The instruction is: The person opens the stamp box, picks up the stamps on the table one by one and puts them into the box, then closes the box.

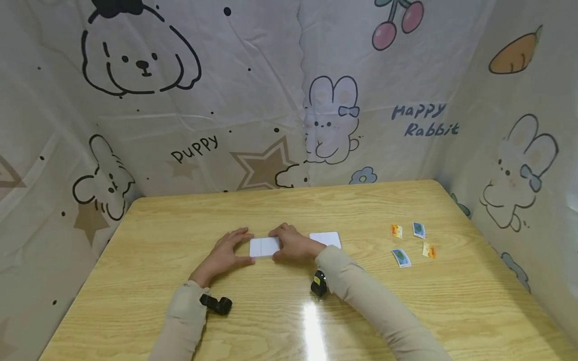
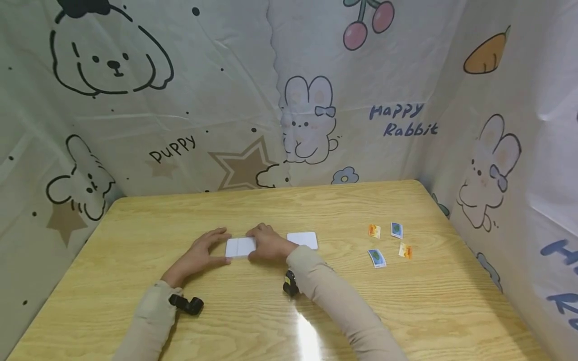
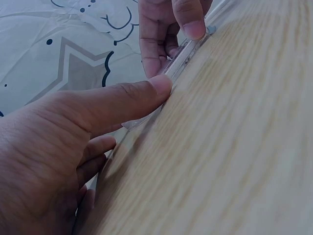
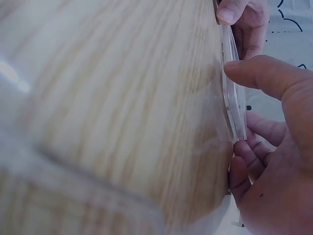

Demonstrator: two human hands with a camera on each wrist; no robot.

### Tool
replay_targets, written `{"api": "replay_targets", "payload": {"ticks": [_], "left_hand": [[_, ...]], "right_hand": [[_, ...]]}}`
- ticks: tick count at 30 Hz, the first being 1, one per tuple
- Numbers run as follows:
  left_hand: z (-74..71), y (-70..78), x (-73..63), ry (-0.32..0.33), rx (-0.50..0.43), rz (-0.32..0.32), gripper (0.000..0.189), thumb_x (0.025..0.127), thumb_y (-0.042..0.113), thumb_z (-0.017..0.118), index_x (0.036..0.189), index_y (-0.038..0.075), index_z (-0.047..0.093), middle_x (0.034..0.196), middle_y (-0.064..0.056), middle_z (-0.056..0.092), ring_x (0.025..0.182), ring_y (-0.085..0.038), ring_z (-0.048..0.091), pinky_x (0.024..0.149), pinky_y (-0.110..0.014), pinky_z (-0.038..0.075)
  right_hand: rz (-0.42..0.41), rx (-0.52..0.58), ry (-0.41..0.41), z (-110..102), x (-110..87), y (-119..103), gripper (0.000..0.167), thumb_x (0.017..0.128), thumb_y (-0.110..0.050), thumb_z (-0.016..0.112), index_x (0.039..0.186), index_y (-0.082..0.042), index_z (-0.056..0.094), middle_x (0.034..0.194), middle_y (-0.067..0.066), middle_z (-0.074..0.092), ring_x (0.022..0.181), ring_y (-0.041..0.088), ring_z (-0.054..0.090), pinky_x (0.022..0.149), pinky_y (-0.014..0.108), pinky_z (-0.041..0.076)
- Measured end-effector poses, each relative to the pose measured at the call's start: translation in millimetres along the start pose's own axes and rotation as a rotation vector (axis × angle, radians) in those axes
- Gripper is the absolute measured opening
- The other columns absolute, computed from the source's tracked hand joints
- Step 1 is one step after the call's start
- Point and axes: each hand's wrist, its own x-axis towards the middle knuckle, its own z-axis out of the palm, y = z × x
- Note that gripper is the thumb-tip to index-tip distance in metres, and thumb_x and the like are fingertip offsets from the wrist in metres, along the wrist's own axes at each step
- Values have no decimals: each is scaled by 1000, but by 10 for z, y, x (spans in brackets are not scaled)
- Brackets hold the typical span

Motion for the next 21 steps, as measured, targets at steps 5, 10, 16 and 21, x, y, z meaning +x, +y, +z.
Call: {"api": "replay_targets", "payload": {"ticks": [5,10,16,21], "left_hand": [[-7,15,8,0,-10,4,69,78,37,79,138,16,53,157,-9,31,146,-46,15,114,-66,15],[-19,17,-6,-11,-28,3,69,79,37,79,138,15,53,158,-9,30,146,-46,14,115,-66,14],[-29,3,2,-6,-66,4,72,78,40,79,140,16,51,158,-8,30,147,-45,12,115,-67,12],[-25,-18,15,-11,-60,23,74,77,38,80,140,14,50,157,-10,31,146,-45,14,116,-64,12]], "right_hand": [[-14,2,11,-9,-9,1,60,82,-18,76,134,-3,52,130,15,47,115,25,45,100,39,43],[-25,-6,8,1,-8,15,59,82,-19,75,134,-4,53,130,14,48,114,24,46,99,38,44],[-18,20,8,-31,2,17,59,82,-19,75,135,-4,52,132,13,46,117,24,45,102,39,43],[1,47,3,-55,2,23,64,81,-21,76,137,-4,50,132,13,46,117,24,45,104,40,42]]}}
